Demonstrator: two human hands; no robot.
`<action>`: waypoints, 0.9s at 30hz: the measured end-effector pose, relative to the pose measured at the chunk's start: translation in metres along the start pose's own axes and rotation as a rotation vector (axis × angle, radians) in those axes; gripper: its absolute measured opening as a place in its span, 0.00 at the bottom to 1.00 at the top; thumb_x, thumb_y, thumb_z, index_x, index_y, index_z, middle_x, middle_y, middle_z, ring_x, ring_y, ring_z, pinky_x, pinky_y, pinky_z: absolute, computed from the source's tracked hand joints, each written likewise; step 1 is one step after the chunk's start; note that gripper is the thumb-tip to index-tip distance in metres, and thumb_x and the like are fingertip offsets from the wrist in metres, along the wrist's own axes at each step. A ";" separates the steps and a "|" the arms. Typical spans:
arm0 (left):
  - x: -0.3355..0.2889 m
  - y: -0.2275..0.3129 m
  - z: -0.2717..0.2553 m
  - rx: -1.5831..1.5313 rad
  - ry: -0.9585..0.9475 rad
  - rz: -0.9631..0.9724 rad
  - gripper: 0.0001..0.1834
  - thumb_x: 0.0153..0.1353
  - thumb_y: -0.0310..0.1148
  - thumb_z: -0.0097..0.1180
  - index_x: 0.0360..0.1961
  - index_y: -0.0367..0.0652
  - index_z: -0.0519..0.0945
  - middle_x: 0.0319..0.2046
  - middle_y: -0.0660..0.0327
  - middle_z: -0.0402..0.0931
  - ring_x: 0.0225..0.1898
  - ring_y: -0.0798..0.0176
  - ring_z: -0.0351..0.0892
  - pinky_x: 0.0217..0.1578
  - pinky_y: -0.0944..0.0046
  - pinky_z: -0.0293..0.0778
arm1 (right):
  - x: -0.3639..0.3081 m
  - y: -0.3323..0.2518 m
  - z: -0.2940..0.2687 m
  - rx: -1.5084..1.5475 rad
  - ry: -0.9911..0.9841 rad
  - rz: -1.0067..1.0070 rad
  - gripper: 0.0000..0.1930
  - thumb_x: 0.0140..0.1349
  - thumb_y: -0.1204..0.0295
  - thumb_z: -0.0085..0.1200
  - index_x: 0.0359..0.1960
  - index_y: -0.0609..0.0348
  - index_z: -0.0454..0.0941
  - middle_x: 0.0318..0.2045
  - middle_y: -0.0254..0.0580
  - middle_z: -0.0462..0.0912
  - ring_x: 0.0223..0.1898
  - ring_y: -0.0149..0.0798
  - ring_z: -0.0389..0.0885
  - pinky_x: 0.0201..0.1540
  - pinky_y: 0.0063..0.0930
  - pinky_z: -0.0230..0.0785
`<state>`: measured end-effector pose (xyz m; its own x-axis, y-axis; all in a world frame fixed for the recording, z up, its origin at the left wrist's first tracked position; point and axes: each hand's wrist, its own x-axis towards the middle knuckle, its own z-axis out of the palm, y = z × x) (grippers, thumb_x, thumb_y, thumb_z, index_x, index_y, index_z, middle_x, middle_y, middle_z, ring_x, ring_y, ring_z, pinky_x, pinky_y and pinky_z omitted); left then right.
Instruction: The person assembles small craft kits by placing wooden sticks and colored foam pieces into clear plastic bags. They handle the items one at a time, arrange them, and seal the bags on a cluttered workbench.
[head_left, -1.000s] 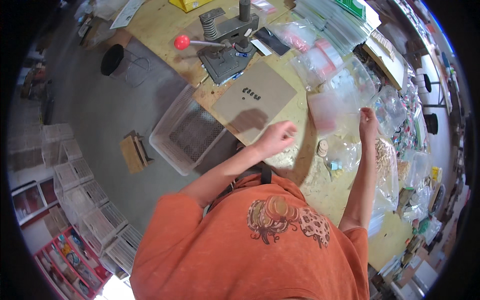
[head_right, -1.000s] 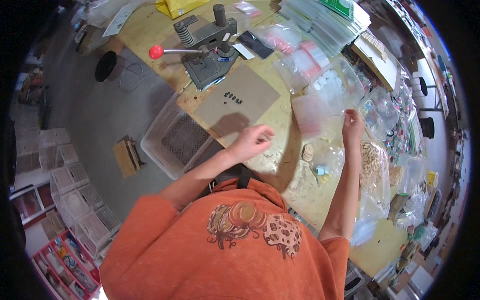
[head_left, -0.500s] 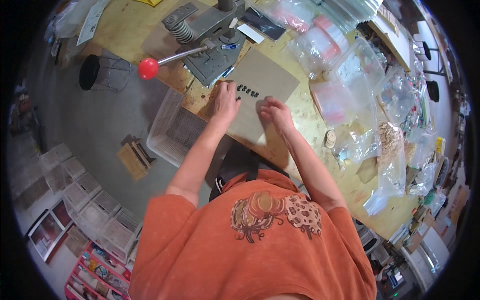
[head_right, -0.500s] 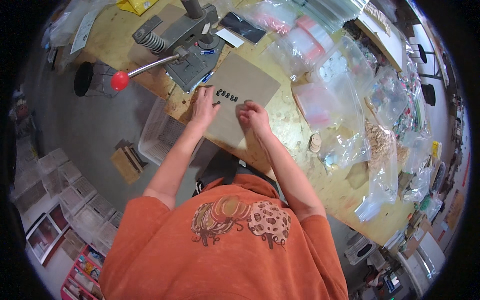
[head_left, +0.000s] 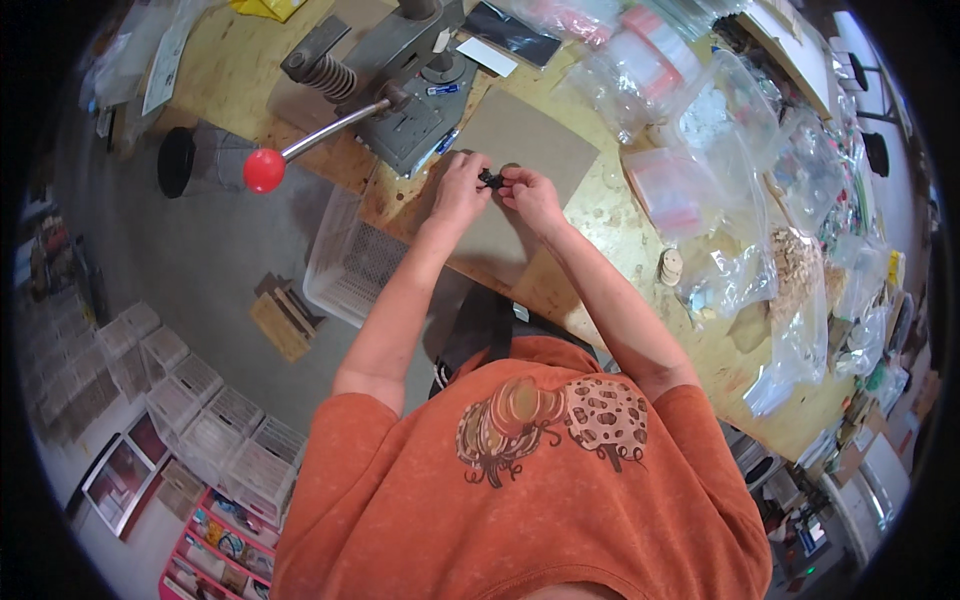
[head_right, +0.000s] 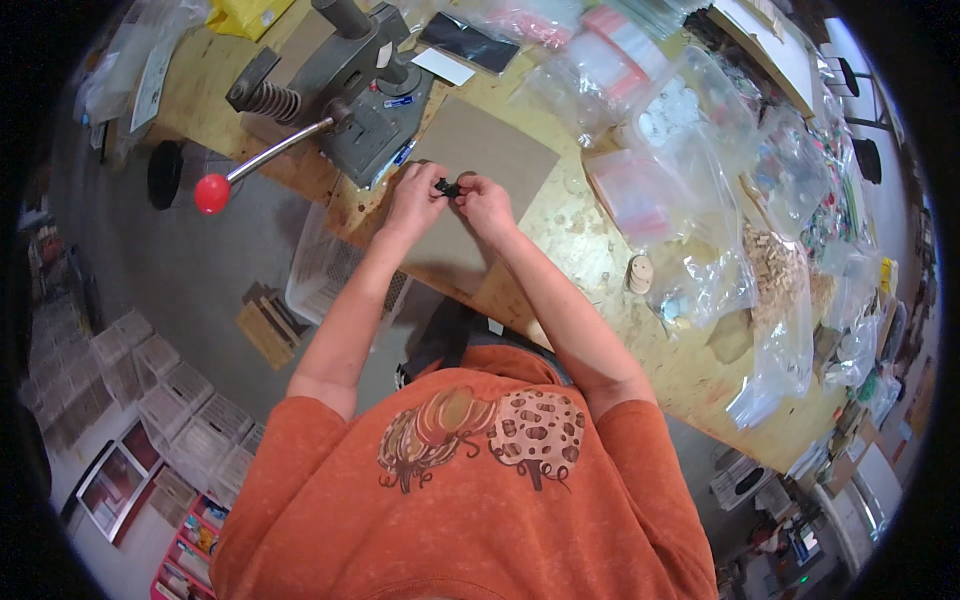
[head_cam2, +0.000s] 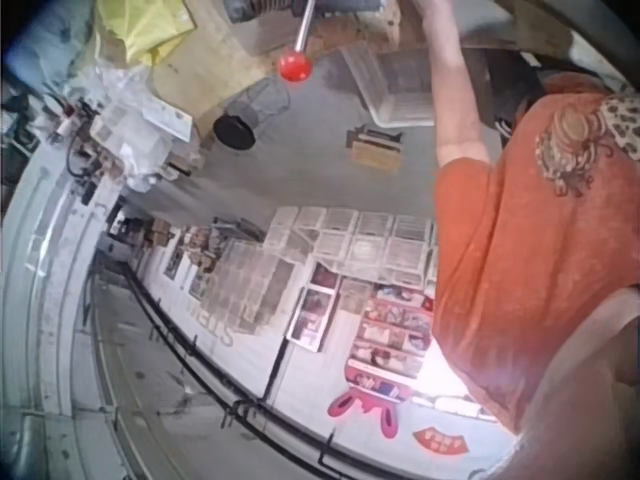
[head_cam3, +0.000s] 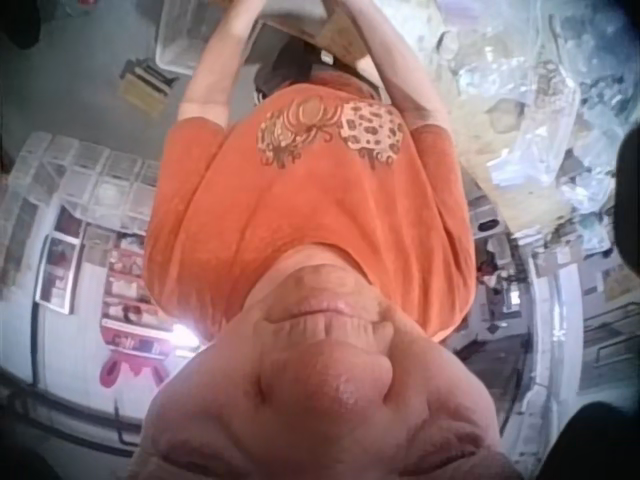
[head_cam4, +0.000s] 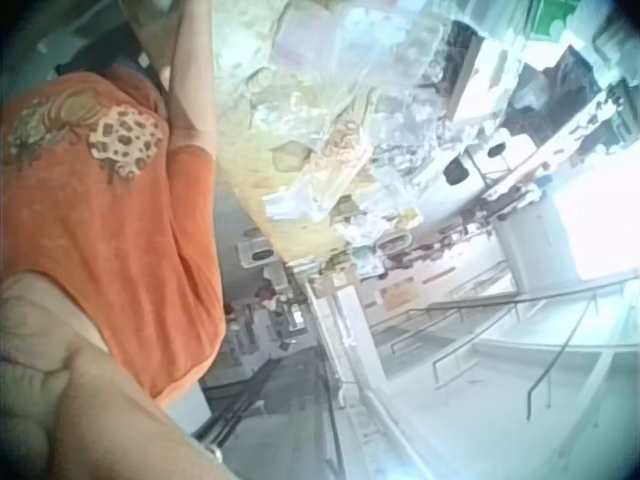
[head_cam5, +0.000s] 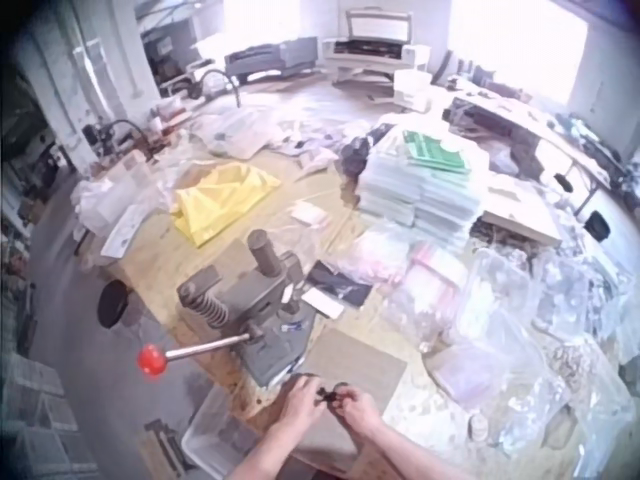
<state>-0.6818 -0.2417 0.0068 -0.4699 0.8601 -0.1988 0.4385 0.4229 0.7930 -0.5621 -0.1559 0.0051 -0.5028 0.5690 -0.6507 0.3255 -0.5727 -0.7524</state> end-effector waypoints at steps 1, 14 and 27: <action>0.000 0.001 -0.002 0.014 -0.010 0.000 0.20 0.47 0.17 0.58 0.44 0.41 0.73 0.40 0.53 0.71 0.31 0.57 0.80 0.36 0.60 0.76 | 0.003 0.007 0.000 -0.038 0.001 -0.025 0.16 0.58 0.83 0.42 0.47 0.69 0.75 0.37 0.43 0.79 0.34 0.32 0.78 0.39 0.23 0.72; -0.023 0.011 0.011 0.147 0.097 0.158 0.25 0.44 0.24 0.61 0.47 0.45 0.72 0.43 0.52 0.70 0.46 0.46 0.72 0.46 0.52 0.72 | -0.017 0.012 -0.020 -0.765 0.039 -0.562 0.16 0.55 0.82 0.43 0.44 0.63 0.77 0.37 0.55 0.78 0.41 0.48 0.79 0.43 0.33 0.71; -0.070 0.007 0.000 0.010 0.225 0.010 0.19 0.53 0.26 0.57 0.48 0.45 0.72 0.44 0.53 0.71 0.46 0.47 0.74 0.44 0.53 0.73 | -0.057 0.029 -0.042 -0.469 -0.047 -0.457 0.14 0.60 0.82 0.45 0.47 0.66 0.74 0.40 0.46 0.79 0.38 0.36 0.81 0.43 0.26 0.72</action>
<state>-0.6459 -0.2985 0.0263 -0.6244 0.7791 -0.0563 0.4508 0.4183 0.7886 -0.4902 -0.1796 0.0157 -0.7041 0.6616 -0.2578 0.3800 0.0443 -0.9239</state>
